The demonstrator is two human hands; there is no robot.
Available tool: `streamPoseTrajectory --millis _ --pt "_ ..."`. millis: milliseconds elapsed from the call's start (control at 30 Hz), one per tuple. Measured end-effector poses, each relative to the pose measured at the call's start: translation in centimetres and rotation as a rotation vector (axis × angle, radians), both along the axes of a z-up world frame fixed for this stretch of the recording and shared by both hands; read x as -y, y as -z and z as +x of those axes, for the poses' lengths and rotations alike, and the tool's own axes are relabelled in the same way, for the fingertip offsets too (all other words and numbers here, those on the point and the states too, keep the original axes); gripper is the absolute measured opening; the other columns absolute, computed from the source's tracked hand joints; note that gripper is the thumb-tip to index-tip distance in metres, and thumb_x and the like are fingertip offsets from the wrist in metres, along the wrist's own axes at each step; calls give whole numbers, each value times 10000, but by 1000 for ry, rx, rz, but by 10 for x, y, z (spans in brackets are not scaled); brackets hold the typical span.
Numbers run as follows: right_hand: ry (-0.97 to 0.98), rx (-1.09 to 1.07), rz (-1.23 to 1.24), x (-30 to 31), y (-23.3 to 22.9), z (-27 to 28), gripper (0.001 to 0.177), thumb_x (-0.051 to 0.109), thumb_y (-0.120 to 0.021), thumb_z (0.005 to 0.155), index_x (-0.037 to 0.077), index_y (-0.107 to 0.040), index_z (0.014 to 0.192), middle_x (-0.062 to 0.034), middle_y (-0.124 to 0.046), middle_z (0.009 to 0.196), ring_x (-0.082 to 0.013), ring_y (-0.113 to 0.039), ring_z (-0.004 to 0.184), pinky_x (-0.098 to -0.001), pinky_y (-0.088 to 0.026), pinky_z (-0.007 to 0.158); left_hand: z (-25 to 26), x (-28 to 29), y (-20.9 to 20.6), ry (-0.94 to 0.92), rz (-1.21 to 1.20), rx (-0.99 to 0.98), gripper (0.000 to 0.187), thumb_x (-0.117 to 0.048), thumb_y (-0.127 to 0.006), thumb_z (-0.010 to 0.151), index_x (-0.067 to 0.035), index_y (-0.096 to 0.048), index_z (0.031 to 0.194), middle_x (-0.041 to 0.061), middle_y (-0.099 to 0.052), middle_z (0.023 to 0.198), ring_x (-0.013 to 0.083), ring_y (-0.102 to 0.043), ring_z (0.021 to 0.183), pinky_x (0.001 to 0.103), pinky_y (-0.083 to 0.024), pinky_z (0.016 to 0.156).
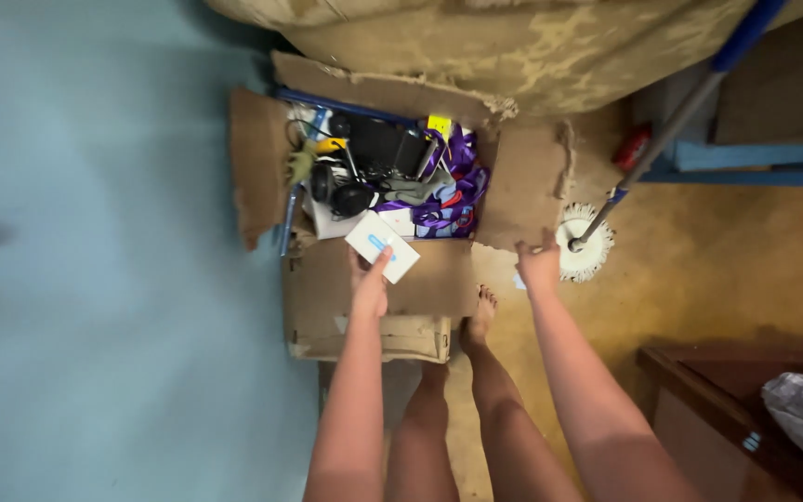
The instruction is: The person tidies up a cluttered room by organizing boxes, sweeping with a dustpan, and mopping the floor.
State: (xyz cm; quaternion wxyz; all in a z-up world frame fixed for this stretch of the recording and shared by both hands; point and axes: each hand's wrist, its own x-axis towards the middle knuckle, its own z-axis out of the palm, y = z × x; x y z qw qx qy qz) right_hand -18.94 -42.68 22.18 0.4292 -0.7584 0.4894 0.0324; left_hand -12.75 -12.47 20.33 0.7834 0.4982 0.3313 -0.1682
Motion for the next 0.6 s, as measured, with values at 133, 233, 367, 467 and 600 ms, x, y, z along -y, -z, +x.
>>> streamPoseTrajectory --millis 133,233,367,467,600 --pt "-10 29 131 -18 -95 -11 591 213 -762 863 21 -553 1381 -136 -578 1292 -308 -709 705 -353 -568 588 -25 -3 -101 114 -129 141 840 -20 -772 864 -171 -330 1562 63 -541 1424 216 -548 1302 381 -510 1049" --pt "-132 344 418 -31 -181 -21 506 254 -739 930 11 -624 1358 -105 -692 1250 -83 -696 918 -267 -591 641 -38 0 -197 218 -204 87 839 -50 -739 873 -193 -293 1569 35 -539 1419 218 -557 1282 419 -540 993" --pt "-236 296 463 -64 -306 -70 502 296 -716 939 40 -634 1363 -87 -698 1184 -115 -637 692 -270 -555 611 -74 -2 -272 378 -215 159 863 -36 -733 868 -188 -266 1577 55 -546 1400 228 -574 1252 434 -537 985" --pt "-217 300 433 -83 -366 -122 500 314 -722 938 42 -653 1352 -85 -714 1150 -114 -616 657 -268 -542 596 -93 6 -324 510 -227 216 853 -34 -732 873 -179 -268 1574 63 -551 1395 225 -584 1236 437 -538 965" --pt "-235 469 417 -100 -434 -196 557 285 -755 894 43 -616 1376 -65 -692 1133 -100 -621 677 -267 -540 584 -134 17 -399 727 -537 347 685 -111 -729 951 -112 -366 1532 78 -582 1410 228 -611 1280 429 -555 1036"
